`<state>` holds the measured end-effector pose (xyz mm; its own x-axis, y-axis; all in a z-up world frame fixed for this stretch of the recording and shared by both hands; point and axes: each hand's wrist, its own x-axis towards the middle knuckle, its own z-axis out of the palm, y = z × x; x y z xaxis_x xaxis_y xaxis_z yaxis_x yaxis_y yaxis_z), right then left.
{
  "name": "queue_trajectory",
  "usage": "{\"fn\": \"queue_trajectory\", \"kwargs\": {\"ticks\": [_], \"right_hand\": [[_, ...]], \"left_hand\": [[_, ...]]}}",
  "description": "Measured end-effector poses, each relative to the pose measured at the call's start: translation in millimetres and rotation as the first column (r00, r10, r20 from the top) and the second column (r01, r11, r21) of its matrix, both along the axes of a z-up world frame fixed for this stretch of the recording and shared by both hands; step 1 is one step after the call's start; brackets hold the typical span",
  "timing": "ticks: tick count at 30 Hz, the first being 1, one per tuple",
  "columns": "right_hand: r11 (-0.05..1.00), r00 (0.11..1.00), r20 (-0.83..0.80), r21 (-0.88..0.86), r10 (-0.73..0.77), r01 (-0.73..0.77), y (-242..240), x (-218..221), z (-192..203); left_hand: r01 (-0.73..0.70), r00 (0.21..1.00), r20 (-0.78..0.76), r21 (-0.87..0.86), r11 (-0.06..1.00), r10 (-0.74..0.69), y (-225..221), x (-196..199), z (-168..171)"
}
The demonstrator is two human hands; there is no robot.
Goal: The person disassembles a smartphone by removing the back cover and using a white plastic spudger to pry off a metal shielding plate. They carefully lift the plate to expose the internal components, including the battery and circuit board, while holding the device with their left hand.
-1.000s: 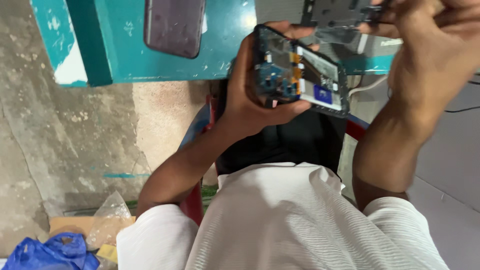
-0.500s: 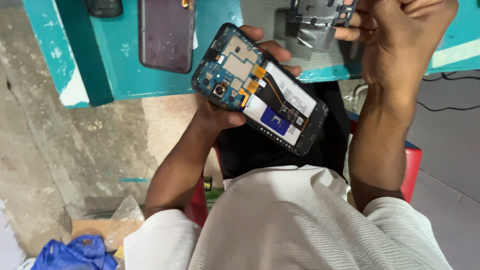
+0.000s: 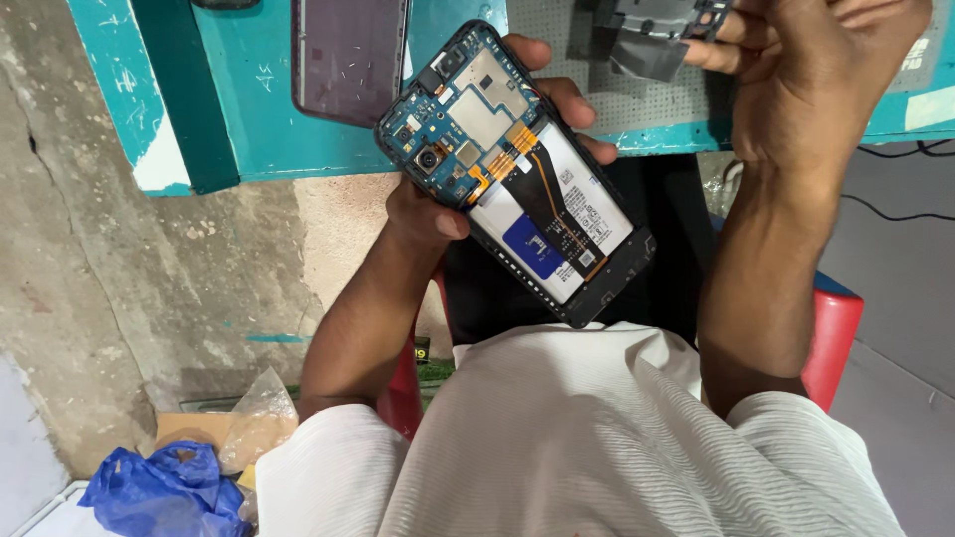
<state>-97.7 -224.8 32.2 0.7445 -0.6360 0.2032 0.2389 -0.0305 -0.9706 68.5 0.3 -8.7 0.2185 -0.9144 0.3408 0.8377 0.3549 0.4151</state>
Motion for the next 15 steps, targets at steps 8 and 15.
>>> {"fn": "queue_trajectory", "kwargs": {"ticks": [8, 15], "right_hand": [[0.992, 0.998, -0.028, 0.106, -0.064, 0.067, -5, -7, -4], [0.976, 0.987, -0.067, 0.15, -0.148, 0.157, -2, -12, -9]], "left_hand": [[-0.006, 1.0, -0.013, 0.003, 1.0, 0.006, -1, 0, 6], [0.043, 0.999, 0.027, -0.071, 0.997, -0.041, -6, 6, 3]]}}
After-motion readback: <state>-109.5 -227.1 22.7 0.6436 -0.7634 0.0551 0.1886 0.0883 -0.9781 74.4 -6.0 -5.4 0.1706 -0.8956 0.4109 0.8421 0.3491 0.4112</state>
